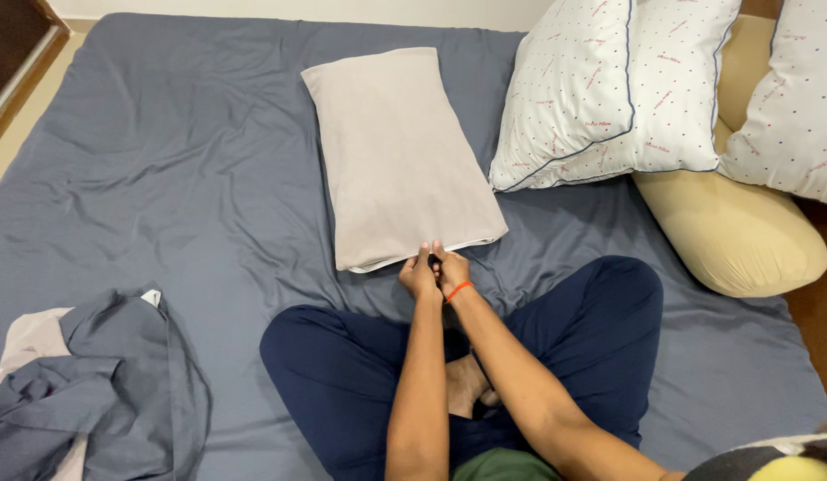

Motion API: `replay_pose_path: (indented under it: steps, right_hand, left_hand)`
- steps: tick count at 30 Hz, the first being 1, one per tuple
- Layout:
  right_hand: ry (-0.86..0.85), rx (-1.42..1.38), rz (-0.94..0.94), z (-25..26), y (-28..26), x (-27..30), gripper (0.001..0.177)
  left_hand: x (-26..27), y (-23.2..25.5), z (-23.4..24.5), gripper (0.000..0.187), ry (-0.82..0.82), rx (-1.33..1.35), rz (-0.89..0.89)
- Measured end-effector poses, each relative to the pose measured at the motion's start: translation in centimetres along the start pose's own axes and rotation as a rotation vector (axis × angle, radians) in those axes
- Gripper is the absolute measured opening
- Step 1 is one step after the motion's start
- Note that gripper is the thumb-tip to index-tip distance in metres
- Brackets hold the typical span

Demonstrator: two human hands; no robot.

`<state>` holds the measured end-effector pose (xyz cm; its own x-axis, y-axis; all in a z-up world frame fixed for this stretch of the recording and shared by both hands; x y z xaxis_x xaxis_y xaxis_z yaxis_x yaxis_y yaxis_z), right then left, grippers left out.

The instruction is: The person inserts a pillow into a light-colored pillowcase, then places the covered pillow into a dark gray pillowcase. The person smooths the fabric and adjusts the fit by hand.

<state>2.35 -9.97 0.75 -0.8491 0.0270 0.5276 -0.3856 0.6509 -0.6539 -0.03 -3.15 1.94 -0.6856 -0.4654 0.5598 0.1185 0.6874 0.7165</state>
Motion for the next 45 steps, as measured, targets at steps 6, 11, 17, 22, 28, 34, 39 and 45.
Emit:
replay_pose_path:
  steps: [6,11,17,22,28,34,39,45]
  right_hand:
    - [0.192,0.020,0.061,0.4,-2.4,-0.1,0.035]
    - [0.132,0.058,0.030,0.6,-3.2,-0.1,0.040]
    - [0.170,-0.025,-0.004,1.4,-4.3,-0.3,0.034]
    - [0.102,-0.040,-0.010,3.0,-6.8,-1.1,0.024]
    - [0.169,-0.017,0.012,3.4,-8.4,-1.2,0.018]
    - [0.203,0.113,0.131,4.5,-12.4,-2.5,0.009]
    - [0.299,0.387,0.259,5.5,-13.5,-2.6,0.013]
    - [0.509,0.881,0.346,6.4,-12.9,-2.0,0.023]
  left_hand:
    - [-0.8,-0.4,-0.5,0.021,0.056,-0.043,0.018]
    - [-0.3,-0.9,-1.6,0.020,-0.019,-0.048,0.059]
    - [0.4,-1.5,-3.0,0.022,-0.013,-0.012,0.066]
    - [0.2,-1.3,-2.9,0.019,-0.022,0.042,0.114]
    - [-3.6,2.5,-0.3,0.030,0.061,0.139,0.198]
    - [-5.5,6.4,3.2,0.037,0.174,0.024,0.050]
    - [-7.0,8.8,5.4,0.034,0.216,-0.015,-0.183]
    - [-4.7,7.4,6.8,0.030,0.273,-0.576,-0.134]
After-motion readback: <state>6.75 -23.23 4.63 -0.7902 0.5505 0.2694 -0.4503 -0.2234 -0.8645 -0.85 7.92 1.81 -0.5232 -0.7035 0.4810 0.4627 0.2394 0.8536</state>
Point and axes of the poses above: each hand's wrist, its own x-axis away from the middle knuckle, its own z-axis out of the back of the hand, y = z × x, the point moved 1 cm from there along -x, towards the middle knuckle, and after that the axes turned 5 degrees about -x, right-handed, at the moved point
